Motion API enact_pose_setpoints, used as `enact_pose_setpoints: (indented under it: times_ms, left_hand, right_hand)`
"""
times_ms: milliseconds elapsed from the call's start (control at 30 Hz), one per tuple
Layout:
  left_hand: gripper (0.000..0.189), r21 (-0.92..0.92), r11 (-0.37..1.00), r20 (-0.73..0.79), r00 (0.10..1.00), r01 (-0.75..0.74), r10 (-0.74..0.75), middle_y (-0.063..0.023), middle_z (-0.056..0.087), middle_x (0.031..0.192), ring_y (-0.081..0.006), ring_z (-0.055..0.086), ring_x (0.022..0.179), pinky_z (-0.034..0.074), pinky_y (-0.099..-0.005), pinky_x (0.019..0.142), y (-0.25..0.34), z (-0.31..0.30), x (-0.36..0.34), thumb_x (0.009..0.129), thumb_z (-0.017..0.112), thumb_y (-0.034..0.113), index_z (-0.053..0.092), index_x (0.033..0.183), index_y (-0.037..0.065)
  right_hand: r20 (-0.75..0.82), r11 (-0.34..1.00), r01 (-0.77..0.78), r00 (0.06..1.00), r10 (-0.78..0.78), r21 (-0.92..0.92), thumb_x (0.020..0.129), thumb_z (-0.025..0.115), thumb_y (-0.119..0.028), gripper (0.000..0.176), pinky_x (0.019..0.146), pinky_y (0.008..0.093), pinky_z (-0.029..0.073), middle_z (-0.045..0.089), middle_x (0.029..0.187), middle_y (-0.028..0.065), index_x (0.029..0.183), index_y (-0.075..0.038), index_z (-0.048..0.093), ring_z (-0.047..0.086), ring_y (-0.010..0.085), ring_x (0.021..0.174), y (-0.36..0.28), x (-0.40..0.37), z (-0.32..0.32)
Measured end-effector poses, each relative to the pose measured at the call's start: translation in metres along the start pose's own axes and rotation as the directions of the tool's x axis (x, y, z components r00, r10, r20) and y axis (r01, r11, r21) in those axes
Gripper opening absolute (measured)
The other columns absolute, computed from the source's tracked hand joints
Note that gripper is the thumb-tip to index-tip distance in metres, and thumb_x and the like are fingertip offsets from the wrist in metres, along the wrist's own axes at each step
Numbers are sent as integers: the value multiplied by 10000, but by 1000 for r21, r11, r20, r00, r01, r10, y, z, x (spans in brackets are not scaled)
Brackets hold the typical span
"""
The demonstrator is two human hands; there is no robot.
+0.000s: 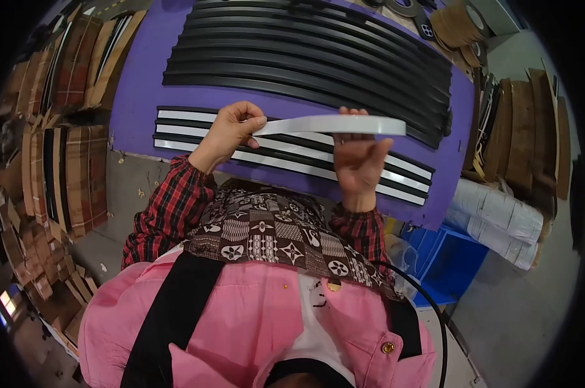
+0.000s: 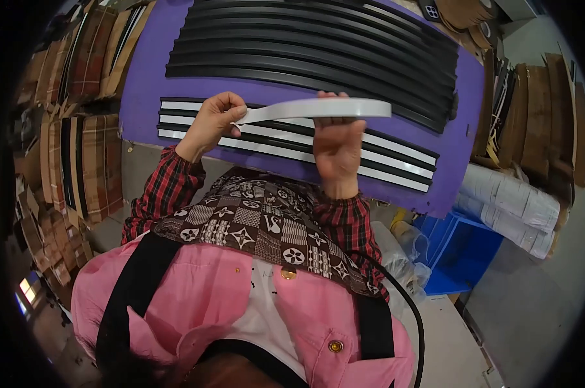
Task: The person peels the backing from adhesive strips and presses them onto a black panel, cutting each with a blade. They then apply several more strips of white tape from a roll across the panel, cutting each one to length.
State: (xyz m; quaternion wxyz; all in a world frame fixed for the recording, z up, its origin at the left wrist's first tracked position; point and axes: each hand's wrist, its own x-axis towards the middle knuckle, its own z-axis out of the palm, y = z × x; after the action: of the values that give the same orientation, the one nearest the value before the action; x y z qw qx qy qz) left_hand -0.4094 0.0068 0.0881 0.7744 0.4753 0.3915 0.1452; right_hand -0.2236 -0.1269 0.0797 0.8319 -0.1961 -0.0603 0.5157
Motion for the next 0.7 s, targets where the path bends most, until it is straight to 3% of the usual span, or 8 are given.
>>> enact_pose_setpoints:
  times_ms: [133,300,400,467,533,600,633,700]
  left_hand:
    - [146,-132,988,-64,994,84,-93,8,522,726,-61,528,642,476,-167,587,3,-32,-8,772,577,65,554,912,31]
    - [192,-140,987,-188,976,79,-105,-18,541,829,-77,539,655,481,-183,628,-16,-56,1,745,602,40,554,926,-3]
    - [180,-53,977,-230,950,205,-212,-27,549,829,-80,537,661,480,-190,637,-25,-86,14,742,609,54,562,900,-18]
    - [159,-53,995,-315,944,85,-97,-23,557,761,-84,537,681,474,-189,625,-29,-124,20,741,616,79,574,870,-4]
    - [111,112,991,-462,887,71,-11,9,540,700,-69,501,648,424,-190,577,-22,-171,24,768,597,141,575,822,46]
    - [86,237,967,-523,851,99,41,26,536,696,-62,473,617,385,-188,561,-16,-221,29,775,586,148,580,802,67]
    - [70,248,963,-528,848,108,41,32,538,693,-61,459,602,367,-186,556,-16,-238,32,774,583,139,586,795,72]
    - [81,277,953,-527,849,123,44,28,538,693,-57,435,578,361,-193,539,-11,-253,46,772,584,130,591,814,62]
  right_hand:
    - [-90,994,56,995,-47,97,688,642,-399,570,972,382,283,511,1047,79,1088,-36,459,401,229,1101,-18,17,15]
    - [-105,956,205,967,-231,-210,769,568,-271,444,963,363,298,510,1036,93,1107,-14,440,432,232,1054,5,33,17]
    - [-93,888,288,935,-341,-358,761,573,-275,443,954,355,301,507,1039,90,1091,-6,451,434,227,1045,15,44,17]
    - [-90,973,194,974,-206,-127,761,566,-284,438,957,347,300,517,1012,72,1093,-27,441,441,211,1033,-4,53,3]
    - [-122,989,148,981,-151,-28,746,591,-266,414,916,337,347,539,974,85,1057,-23,465,464,205,998,-20,60,-4]
    - [-325,864,391,811,-486,-316,740,607,-254,425,876,327,387,551,951,93,1066,-27,457,480,195,969,-27,67,-16]
    - [-298,760,362,763,-574,-539,712,649,-174,461,862,318,406,520,1004,105,1087,-20,428,473,178,974,-30,69,-32]
    - [-2,223,248,666,-746,-943,684,672,-94,511,868,318,403,474,1056,120,1107,-13,396,457,180,981,-16,82,-53]
